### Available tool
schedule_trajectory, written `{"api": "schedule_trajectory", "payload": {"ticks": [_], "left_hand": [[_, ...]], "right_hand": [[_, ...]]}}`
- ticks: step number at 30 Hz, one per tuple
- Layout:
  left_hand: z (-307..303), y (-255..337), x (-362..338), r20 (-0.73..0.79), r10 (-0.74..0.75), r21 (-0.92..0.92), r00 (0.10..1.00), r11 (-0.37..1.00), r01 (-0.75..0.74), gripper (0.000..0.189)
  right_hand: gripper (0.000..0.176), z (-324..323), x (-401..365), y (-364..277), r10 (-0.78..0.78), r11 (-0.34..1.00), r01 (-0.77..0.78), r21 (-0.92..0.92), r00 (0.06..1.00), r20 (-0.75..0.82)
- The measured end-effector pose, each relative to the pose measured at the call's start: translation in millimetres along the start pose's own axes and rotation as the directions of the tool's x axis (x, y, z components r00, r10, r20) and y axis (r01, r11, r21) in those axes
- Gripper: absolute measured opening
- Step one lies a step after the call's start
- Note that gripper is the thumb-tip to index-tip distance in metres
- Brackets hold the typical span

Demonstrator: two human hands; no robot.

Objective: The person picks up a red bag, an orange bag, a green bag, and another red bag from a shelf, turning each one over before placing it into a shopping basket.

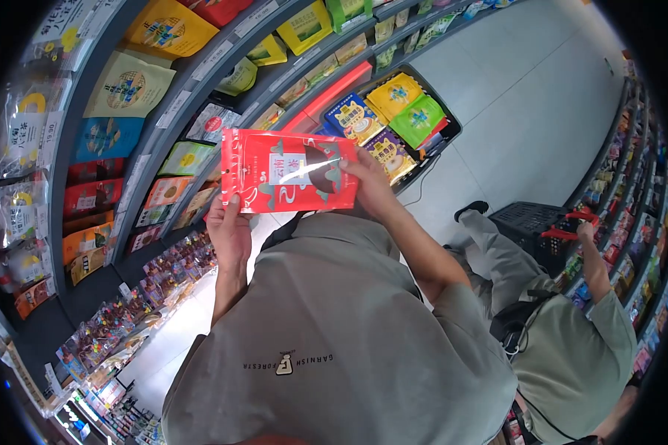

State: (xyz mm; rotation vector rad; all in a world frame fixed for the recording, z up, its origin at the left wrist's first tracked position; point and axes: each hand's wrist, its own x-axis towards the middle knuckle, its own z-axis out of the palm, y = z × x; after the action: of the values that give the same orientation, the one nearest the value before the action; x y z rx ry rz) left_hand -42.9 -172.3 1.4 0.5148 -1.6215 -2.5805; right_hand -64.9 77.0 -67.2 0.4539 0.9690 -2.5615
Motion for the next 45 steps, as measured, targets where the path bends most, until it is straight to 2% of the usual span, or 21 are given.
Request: {"api": "schedule_trajectory", "payload": {"ticks": [1,5,7,8,9,11,13,17,22,24,25,29,31,32,34,36,38,40,42,45], "left_hand": [[1.3,-3.0,-0.1,0.022,-0.029,0.003,0.999,1.0,0.029,0.013],[5.3,-11.0,1.7,0.089,-0.085,0.008,0.992,0.996,0.085,0.015],[14.2,-12.2,2.3,0.115,-0.093,0.009,0.989,0.996,0.093,0.019],[20.6,-12.9,1.3,0.144,-0.135,-0.044,0.98,0.989,0.142,0.018],[26.5,-13.9,-0.5,0.175,-0.175,-0.094,0.969,0.977,0.193,0.018],[37.3,-20.5,-3.9,0.222,-0.201,-0.066,0.954,0.973,0.22,0.022],[51.1,-26.9,-7.2,0.279,-0.243,-0.028,0.929,0.965,0.26,0.029],[70.3,-40.6,-0.6,0.321,-0.309,0.017,0.895,0.947,0.321,0.03],[92.1,-69.3,3.7,0.383,-0.269,0.124,0.884,0.963,0.24,0.029],[96.8,-79.7,6.3,0.416,-0.348,0.25,0.84,0.932,0.262,0.032],[103.4,-79.1,6.0,0.397,-0.367,0.258,0.841,0.924,0.282,0.027],[95.9,-90.8,12.7,0.461,-0.421,0.3,0.781,0.902,0.31,0.02],[96.2,-77.2,9.5,0.421,-0.44,0.29,0.793,0.894,0.342,0.014],[91.4,-74.3,10.1,0.418,-0.442,0.289,0.794,0.893,0.345,0.014],[79.7,-67.2,11.9,0.375,-0.411,0.297,0.831,0.902,0.312,0.014],[69.5,-60.6,11.9,0.333,-0.396,0.273,0.856,0.909,0.314,0.013],[58.7,-55.9,10.1,0.287,-0.377,0.246,0.881,0.917,0.313,0.012],[48.2,-54.7,8.1,0.228,-0.339,0.225,0.913,0.93,0.29,0.012],[42.2,-48.3,4.4,0.199,-0.325,0.198,0.925,0.937,0.287,0.012],[35.7,-41.9,0.9,0.15,-0.3,0.153,0.942,0.948,0.278,0.012]], "right_hand": [[0.042,-3.5,1.1,-1.3,0.007,0.998,-0.005,0.063,0.999,-0.041],[0.039,-18.2,4.5,-0.5,-0.014,0.999,0.017,0.035,0.998,-0.068],[0.036,-20.3,8.0,-1.1,-0.116,0.984,0.127,0.124,0.989,-0.092],[0.036,-21.1,8.8,-3.3,-0.116,0.984,0.127,0.124,0.989,-0.089],[0.034,-15.7,6.8,-8.6,-0.117,0.957,0.138,0.255,0.988,-0.097],[0.032,-29.5,9.4,-4.5,-0.119,0.88,0.139,0.454,0.99,-0.072],[0.032,-25.6,7.9,-6.8,-0.13,0.866,0.157,0.475,0.988,-0.089],[0.033,-18.3,0.9,-9.8,-0.113,0.801,0.175,0.572,0.983,-0.143],[0.037,1.7,-6.4,-8.4,-0.058,0.829,0.113,0.547,0.991,-0.117],[0.037,10.2,-10.9,-4.2,0.018,0.875,0.094,0.475,0.974,-0.226],[0.034,9.4,-11.4,-3.7,0.033,0.883,0.088,0.461,0.968,-0.248],[0.032,-20.3,5.1,-10.1,0.072,0.893,0.039,0.449,0.971,-0.226],[0.03,-35.3,16.8,-20.6,0.067,0.921,0.065,0.383,0.944,-0.323],[0.03,-48.6,26.0,-23.9,0.071,0.922,0.062,0.383,0.944,-0.323],[0.027,-85.6,49.5,-25.4,0.01,0.953,0.104,0.286,0.928,-0.373],[0.026,-125.4,76.2,-26.4,0.018,0.963,0.1,0.25,0.901,-0.433],[0.026,-152.6,97.2,-29.2,0.025,0.973,0.09,0.211,0.872,-0.488],[0.024,-174.8,116.8,-32.8,0.107,0.978,0.003,0.207,0.85,-0.517],[0.024,-198.3,139.5,-31.8,0.086,0.984,0.011,0.18,0.849,-0.521],[0.02,-202.9,162.1,-36.7,0.032,0.998,0.003,0.056,0.79,-0.612]]}}
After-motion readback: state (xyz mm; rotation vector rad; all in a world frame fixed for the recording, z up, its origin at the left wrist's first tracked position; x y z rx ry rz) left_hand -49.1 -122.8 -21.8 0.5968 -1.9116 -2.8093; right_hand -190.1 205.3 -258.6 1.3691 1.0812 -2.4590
